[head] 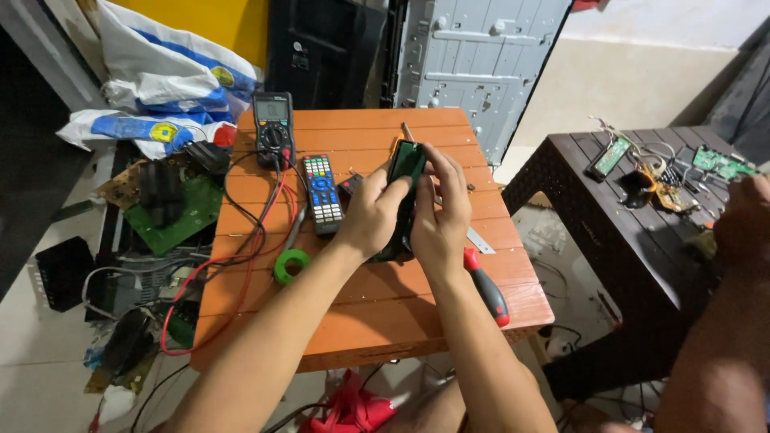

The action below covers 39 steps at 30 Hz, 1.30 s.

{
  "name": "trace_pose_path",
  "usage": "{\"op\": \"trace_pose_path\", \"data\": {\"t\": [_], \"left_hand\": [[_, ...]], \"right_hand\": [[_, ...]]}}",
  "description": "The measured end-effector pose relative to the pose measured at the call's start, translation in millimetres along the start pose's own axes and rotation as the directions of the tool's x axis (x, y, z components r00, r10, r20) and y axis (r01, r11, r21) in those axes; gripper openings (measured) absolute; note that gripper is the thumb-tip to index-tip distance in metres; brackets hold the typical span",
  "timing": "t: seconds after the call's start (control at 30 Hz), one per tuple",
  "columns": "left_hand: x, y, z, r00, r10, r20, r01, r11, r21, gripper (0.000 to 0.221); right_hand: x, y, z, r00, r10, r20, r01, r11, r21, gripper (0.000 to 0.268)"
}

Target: Cleaning the internal circuit board and reassembling the plastic housing of a remote control.

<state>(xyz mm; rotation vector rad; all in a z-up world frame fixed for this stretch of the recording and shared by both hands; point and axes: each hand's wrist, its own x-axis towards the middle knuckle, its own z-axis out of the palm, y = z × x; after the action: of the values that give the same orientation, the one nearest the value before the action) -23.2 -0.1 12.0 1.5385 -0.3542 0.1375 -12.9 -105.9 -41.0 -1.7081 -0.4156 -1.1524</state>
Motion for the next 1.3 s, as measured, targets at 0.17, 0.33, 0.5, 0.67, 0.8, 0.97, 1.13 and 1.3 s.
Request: {"op": "trace_pose_path", "data": {"t": [0.17,0.33,0.5,0.67,0.8,0.97,1.13,1.3], "left_hand": [[0.1,-13.6,0.0,0.999,-0.002,0.042,0.000,0.999,0.054,0.027],[-1.8,-16.6,-1.8,0.990,0.104,0.096,-0.116,0.985,0.125,0.039],[1.4,-24.2,-0.6,0.970,0.229,0.086,-0.241,0.951,0.191,0.048],[1.0,-27.1,-1.5,0.958,0.273,0.083,-0.285,0.936,0.205,0.048],[0.2,-25.5,0.4,0.944,0.318,0.089,-0.330,0.920,0.214,0.046],[2.8,-29.0,1.5,0.930,0.357,0.083,-0.367,0.904,0.221,0.043],[1.7,-27.3,-0.3,0.933,0.345,0.105,-0.360,0.913,0.194,0.042],[1.0,-30.1,-3.9,0.947,0.285,0.149,-0.306,0.941,0.142,0.047]], "right_hand": [[-2.4,8.8,-3.0,0.991,0.127,-0.038,-0.127,0.992,0.001,0.035],[1.4,2.0,-5.6,0.988,0.138,-0.072,-0.140,0.990,-0.022,0.027],[3.3,-3.1,-7.7,0.994,0.081,-0.080,-0.085,0.995,-0.056,0.025],[3.1,-2.4,-5.9,0.993,0.064,-0.102,-0.071,0.995,-0.068,0.021],[2.1,0.5,-8.8,0.993,0.078,-0.086,-0.080,0.997,-0.012,0.022],[2.9,-1.0,-10.7,0.992,0.084,-0.089,-0.083,0.996,0.010,0.022],[9.0,-9.1,-16.0,0.998,-0.003,-0.056,-0.002,0.996,-0.091,0.019],[4.6,-4.7,-15.3,0.996,0.078,-0.031,-0.078,0.997,-0.005,0.022]]}}
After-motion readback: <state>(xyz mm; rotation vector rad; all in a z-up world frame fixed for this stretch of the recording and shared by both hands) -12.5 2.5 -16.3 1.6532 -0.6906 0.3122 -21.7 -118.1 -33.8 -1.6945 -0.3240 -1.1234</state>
